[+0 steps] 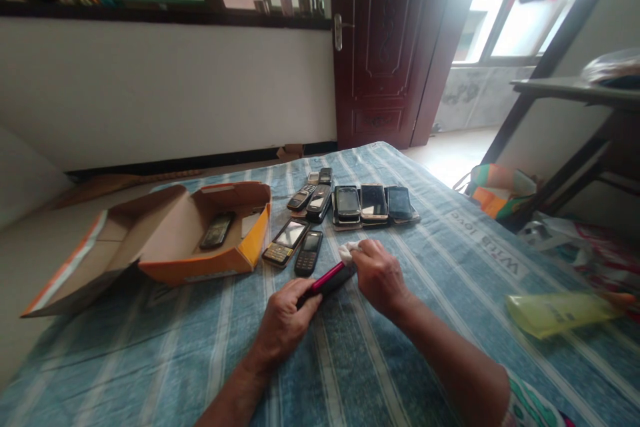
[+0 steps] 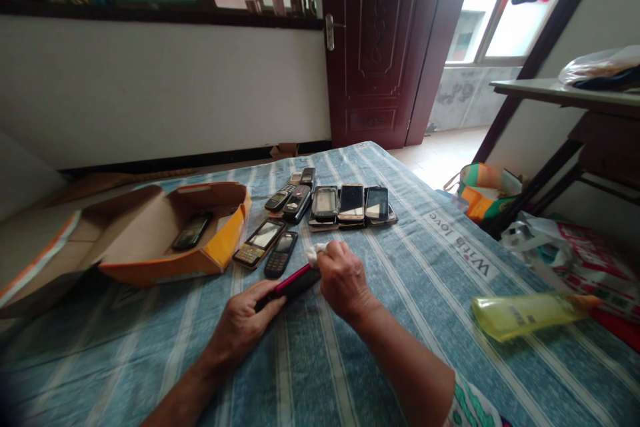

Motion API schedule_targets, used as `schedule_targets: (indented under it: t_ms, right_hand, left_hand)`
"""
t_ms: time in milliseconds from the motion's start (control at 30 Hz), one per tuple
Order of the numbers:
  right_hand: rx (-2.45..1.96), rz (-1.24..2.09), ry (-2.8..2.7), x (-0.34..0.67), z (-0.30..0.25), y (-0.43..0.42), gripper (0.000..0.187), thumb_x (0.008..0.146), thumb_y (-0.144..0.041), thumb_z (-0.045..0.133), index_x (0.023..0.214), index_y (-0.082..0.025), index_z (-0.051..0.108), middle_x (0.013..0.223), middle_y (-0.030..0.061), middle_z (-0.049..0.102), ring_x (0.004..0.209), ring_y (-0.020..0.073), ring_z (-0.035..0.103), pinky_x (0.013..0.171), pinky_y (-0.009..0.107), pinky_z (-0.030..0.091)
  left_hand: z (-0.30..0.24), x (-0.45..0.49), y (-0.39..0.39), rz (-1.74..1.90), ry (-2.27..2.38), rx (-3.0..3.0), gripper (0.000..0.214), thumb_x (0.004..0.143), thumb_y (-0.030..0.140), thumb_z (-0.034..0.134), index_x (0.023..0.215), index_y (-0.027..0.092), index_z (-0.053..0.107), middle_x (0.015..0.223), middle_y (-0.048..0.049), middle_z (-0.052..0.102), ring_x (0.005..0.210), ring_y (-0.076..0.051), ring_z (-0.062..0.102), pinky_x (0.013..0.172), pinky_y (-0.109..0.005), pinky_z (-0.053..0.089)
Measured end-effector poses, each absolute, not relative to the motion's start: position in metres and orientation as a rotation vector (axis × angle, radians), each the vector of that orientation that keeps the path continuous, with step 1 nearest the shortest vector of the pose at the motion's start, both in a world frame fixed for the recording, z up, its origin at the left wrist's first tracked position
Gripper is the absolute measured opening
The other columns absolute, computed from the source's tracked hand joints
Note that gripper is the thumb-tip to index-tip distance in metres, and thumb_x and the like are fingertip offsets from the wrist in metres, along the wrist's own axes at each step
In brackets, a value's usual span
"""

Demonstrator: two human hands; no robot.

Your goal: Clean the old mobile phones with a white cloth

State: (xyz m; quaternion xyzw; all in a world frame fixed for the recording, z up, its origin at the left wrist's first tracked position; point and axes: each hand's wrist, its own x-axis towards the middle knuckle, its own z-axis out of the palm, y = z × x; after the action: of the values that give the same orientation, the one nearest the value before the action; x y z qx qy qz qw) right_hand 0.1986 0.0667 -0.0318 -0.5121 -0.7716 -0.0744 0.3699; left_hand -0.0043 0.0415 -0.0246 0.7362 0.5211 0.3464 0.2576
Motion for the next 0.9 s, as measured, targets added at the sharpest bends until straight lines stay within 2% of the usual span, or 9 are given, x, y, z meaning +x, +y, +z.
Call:
schedule_targets:
  t_ms: [133, 200, 333, 500, 600, 767, 900]
  right_hand:
    - [-1.513, 0.419, -1.691, 0.209, -0.034, 0.079, 0.026, 0.073, -0.002, 0.050, 0.053, -0.017, 0.057, 0.068, 0.0000, 0.053, 0.063, 0.0125, 0.046, 0.060, 0.025, 0.032]
    - [-1.538, 0.604, -1.594, 0.212, -0.035, 0.083, 0.024, 0.068, -0.004, 0.049, 0.049, -0.017, 0.055, 0.061, -0.0023, 0.049, 0.058, 0.0114, 0.045, 0.057, 0.025, 0.030]
    - [-1.512, 0.747, -1.533, 0.213, -0.035, 0.085, 0.018, 0.063, -0.009, 0.048, 0.053, -0.017, 0.060, 0.057, -0.0033, 0.050, 0.060, 0.0122, 0.048, 0.055, 0.023, 0.030]
    - [-1.478, 0.879, -1.435, 0.212, -0.035, 0.084, 0.018, 0.060, -0.013, 0.046, 0.057, -0.016, 0.064, 0.057, -0.0026, 0.051, 0.060, 0.0124, 0.047, 0.054, 0.022, 0.031]
    - [-1.463, 0.933, -1.381, 0.211, -0.034, 0.084, 0.019, 0.058, -0.016, 0.047, 0.058, -0.016, 0.066, 0.058, -0.0024, 0.051, 0.060, 0.0121, 0.047, 0.052, 0.021, 0.031]
    - [-1.438, 1.030, -1.297, 0.210, -0.037, 0.085, 0.021, 0.057, -0.018, 0.046, 0.059, -0.015, 0.067, 0.050, -0.0046, 0.046, 0.050, 0.0099, 0.041, 0.046, 0.021, 0.029]
    - [-1.403, 1.059, -1.257, 0.209, -0.037, 0.086, 0.022, 0.058, -0.020, 0.047, 0.059, -0.015, 0.068, 0.048, -0.0047, 0.046, 0.047, 0.0097, 0.041, 0.044, 0.021, 0.029]
  left_hand:
    - [-0.021, -0.003, 0.042, 0.921, 1.434, 1.989, 0.020, 0.076, 0.029, 0.058, 0.086, 0.018, 0.072, 0.084, -0.0041, 0.073, 0.079, -0.021, 0.069, 0.073, -0.030, 0.054]
    - [-0.019, -0.002, 0.042, 0.893, 1.450, 1.980, 0.021, 0.075, 0.029, 0.058, 0.087, 0.019, 0.072, 0.083, -0.0031, 0.073, 0.076, -0.020, 0.068, 0.071, -0.029, 0.054]
    - [-0.013, 0.003, 0.048, 0.842, 1.471, 1.966, 0.026, 0.075, 0.032, 0.059, 0.093, 0.018, 0.071, 0.087, -0.0031, 0.073, 0.073, -0.019, 0.067, 0.067, -0.028, 0.053]
    - [0.003, 0.025, 0.068, 0.669, 1.430, 2.063, 0.030, 0.081, 0.040, 0.053, 0.088, 0.017, 0.071, 0.081, -0.0041, 0.071, 0.073, -0.020, 0.065, 0.066, -0.027, 0.048]
    - [0.013, 0.042, 0.084, 0.479, 1.420, 2.164, 0.026, 0.081, 0.034, 0.052, 0.072, 0.017, 0.070, 0.067, -0.0032, 0.067, 0.063, -0.018, 0.061, 0.058, -0.025, 0.041]
    - [0.018, 0.060, 0.103, 0.417, 1.417, 2.221, 0.018, 0.073, 0.025, 0.057, 0.060, 0.018, 0.067, 0.056, -0.0007, 0.064, 0.055, -0.016, 0.058, 0.053, -0.024, 0.033]
    - [0.019, 0.059, 0.102, 0.441, 1.417, 2.218, 0.019, 0.074, 0.023, 0.054, 0.061, 0.018, 0.067, 0.056, -0.0004, 0.065, 0.057, -0.016, 0.059, 0.055, -0.023, 0.036]
